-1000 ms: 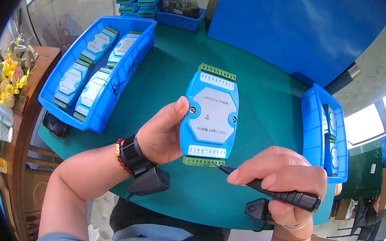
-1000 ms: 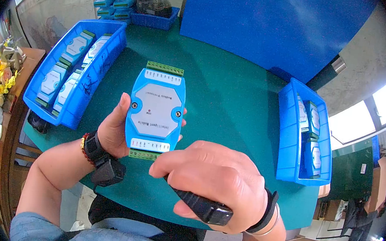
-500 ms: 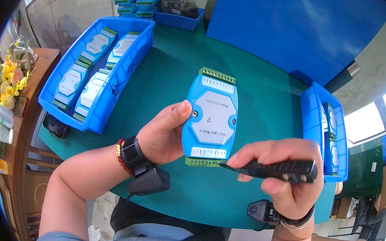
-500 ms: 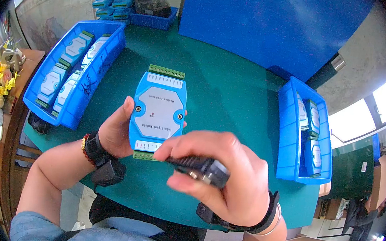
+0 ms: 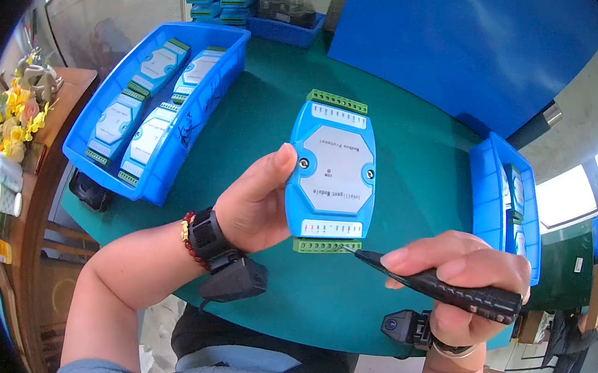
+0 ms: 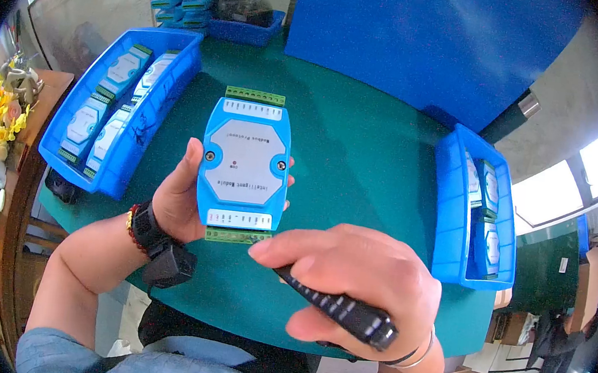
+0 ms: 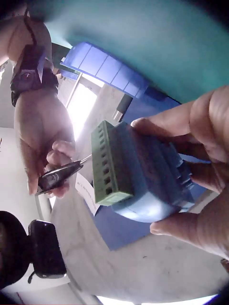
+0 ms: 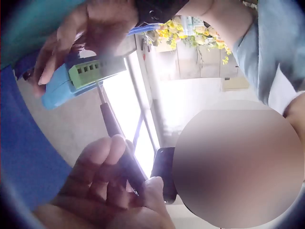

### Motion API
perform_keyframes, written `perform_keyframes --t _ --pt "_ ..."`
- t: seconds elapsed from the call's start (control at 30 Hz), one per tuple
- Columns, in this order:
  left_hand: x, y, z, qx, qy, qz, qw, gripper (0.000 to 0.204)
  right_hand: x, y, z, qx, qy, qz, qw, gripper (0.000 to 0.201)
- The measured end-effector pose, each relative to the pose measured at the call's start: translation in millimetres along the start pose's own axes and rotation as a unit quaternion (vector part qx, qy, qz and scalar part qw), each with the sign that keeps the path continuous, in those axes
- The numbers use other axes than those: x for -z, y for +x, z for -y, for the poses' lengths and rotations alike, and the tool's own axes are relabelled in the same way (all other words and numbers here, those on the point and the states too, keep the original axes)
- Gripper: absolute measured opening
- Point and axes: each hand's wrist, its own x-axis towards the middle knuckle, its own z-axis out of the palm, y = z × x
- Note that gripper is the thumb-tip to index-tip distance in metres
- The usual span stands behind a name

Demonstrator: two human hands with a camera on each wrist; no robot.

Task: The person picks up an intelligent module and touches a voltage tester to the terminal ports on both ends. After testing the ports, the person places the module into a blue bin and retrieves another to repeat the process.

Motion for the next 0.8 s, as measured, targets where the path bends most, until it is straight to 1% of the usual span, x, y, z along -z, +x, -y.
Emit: perform_keyframes --t 0.13,0.2,0.3,0.33,0.43,0.5,0.57,0.6,0.67,0.73,0.77,0.8 --pt "2 -1 -3 0.008 0.007 0.003 1.0 0.092 -2 -1 6 0.036 0.057 -0.044 0.997 0.039" --pt "4 -1 -1 0.001 0.006 0.008 1.0 0.091 0 -1 5 0.022 0.086 -0.051 0.995 0.039" --pt "-1 -1 0 -0.016 0.015 0.004 1.0 0.09 -3 -4 -1 -0.054 0.143 -0.069 0.986 0.039" --pt "-3 -1 1 -0.023 0.019 0.0 1.0 0.09 -7 -5 -3 -0.073 0.143 -0.095 0.982 0.038" --pt "-1 0 2 -0.026 0.027 -0.003 0.999 0.089 -15 -3 0 -0.079 0.112 -0.161 0.977 0.037" --pt "-1 0 3 -0.027 0.032 -0.003 0.999 0.089 -7 -3 -4 -0.066 0.087 -0.111 0.988 0.039" --pt "0 0 4 -0.028 0.035 -0.001 0.999 0.088 -5 -4 -6 -0.058 0.076 -0.092 0.991 0.04" --pt "0 0 4 -0.028 0.035 0.0 0.999 0.088 -6 -4 -6 -0.057 0.077 -0.098 0.991 0.04" --pt "0 0 4 -0.027 0.034 -0.003 0.999 0.087 -4 -5 -8 -0.035 0.048 -0.078 0.995 0.042" --pt "1 -1 5 -0.025 0.03 -0.013 0.999 0.086 0 -6 -11 -0.001 0.007 -0.04 0.999 0.045" --pt "2 -1 5 -0.028 0.007 -0.005 1.0 0.079 0 -6 -12 0.011 -0.004 -0.029 1.0 0.047" --pt "3 -1 5 -0.031 -0.017 0.003 0.999 0.073 -4 -7 -10 0.014 0.001 -0.035 0.999 0.049"
